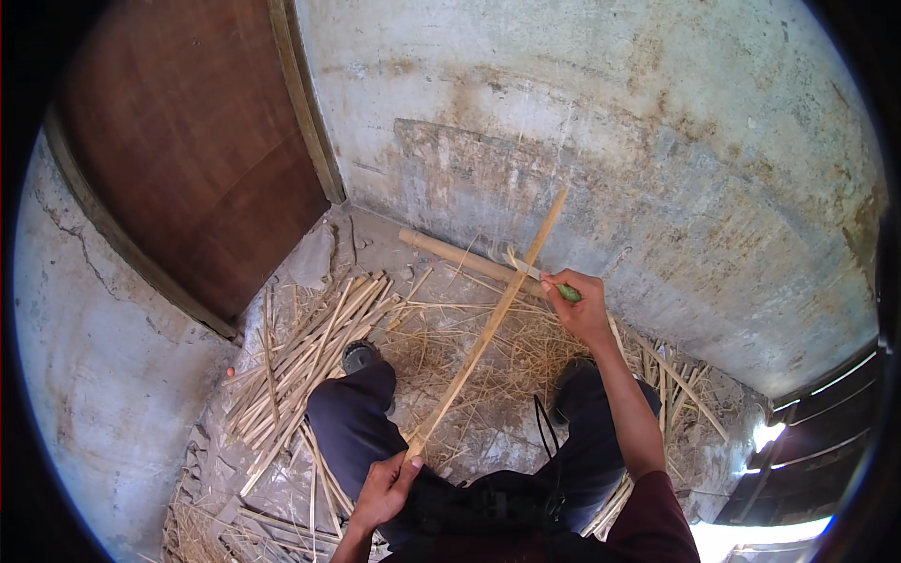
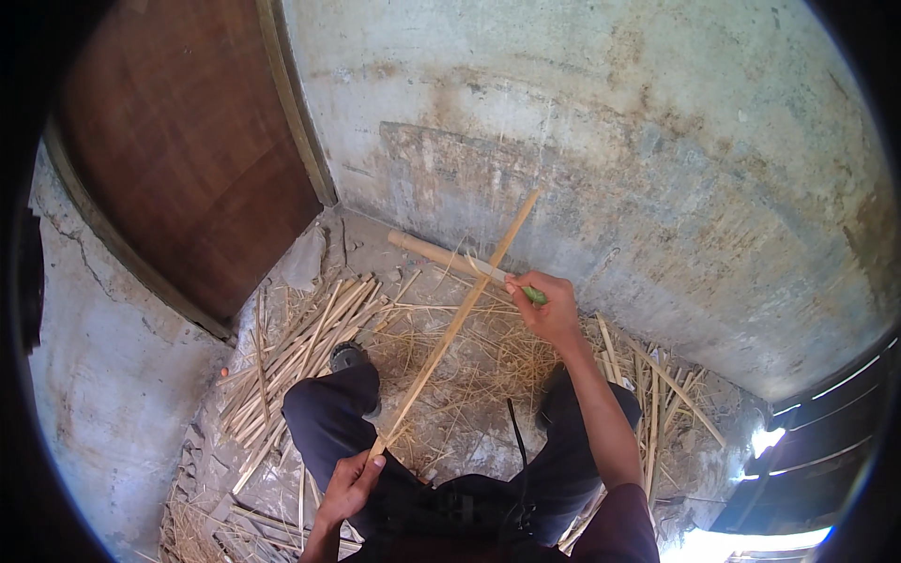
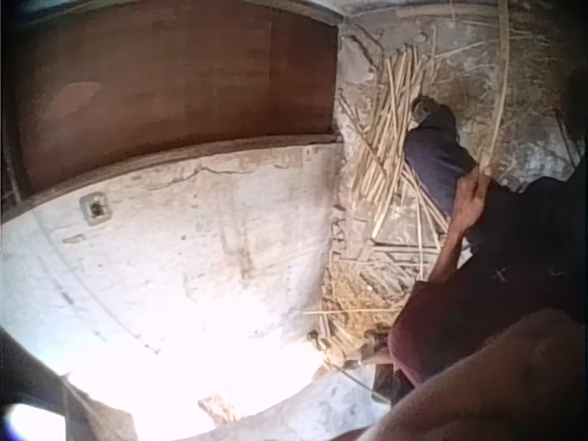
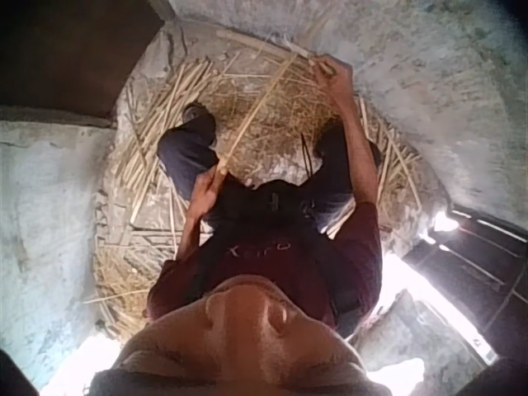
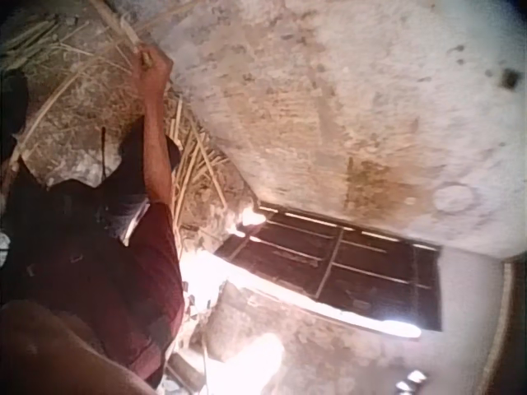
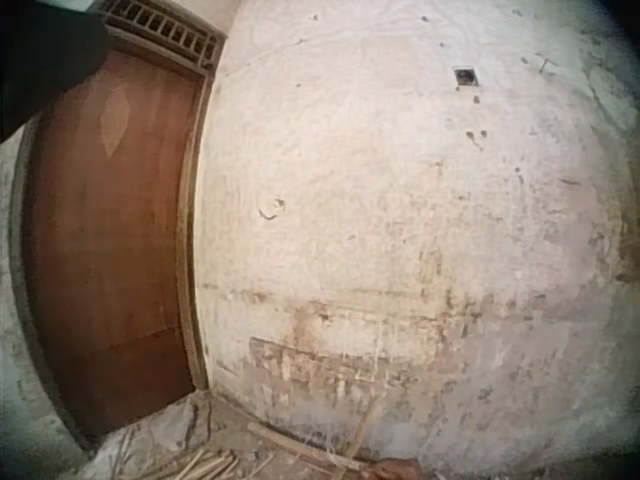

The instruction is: The person scrapes a long strip of bamboo using a knife while sitting on a floor covered in wood shavings.

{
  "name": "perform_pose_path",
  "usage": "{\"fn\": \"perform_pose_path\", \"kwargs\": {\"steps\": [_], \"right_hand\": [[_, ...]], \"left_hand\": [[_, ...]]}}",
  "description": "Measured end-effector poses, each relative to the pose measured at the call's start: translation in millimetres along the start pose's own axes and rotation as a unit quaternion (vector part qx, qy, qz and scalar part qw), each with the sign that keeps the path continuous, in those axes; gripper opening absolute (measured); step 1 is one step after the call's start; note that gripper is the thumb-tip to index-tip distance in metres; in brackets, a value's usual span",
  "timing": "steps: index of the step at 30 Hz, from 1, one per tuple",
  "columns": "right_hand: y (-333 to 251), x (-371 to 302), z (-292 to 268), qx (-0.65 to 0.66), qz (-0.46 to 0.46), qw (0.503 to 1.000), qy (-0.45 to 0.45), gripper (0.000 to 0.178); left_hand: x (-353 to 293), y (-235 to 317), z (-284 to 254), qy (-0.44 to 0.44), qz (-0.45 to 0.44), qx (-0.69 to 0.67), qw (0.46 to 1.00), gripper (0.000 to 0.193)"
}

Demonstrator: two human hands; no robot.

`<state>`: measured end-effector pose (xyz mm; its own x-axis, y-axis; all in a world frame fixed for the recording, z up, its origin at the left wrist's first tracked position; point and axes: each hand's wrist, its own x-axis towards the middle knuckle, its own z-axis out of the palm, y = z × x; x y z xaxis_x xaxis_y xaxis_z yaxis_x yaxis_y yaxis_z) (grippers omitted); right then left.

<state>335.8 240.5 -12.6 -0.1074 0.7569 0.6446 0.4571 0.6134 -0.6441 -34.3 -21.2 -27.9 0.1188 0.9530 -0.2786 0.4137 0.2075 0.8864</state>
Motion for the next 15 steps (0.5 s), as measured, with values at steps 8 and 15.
{"fn": "perform_pose_path", "kwargs": {"steps": [8, 15], "right_hand": [[29, 8, -12, -0.036, 0.056, 0.998, 0.011, 0.007], [58, 19, -14, -0.016, 0.07, 0.997, 0.038, 0.01]], "left_hand": [[-12, -14, -5, -0.019, -0.023, 0.011, 0.999, 0.034], [-19, -20, -11, -0.019, -0.022, 0.014, 0.999, 0.037]]}}
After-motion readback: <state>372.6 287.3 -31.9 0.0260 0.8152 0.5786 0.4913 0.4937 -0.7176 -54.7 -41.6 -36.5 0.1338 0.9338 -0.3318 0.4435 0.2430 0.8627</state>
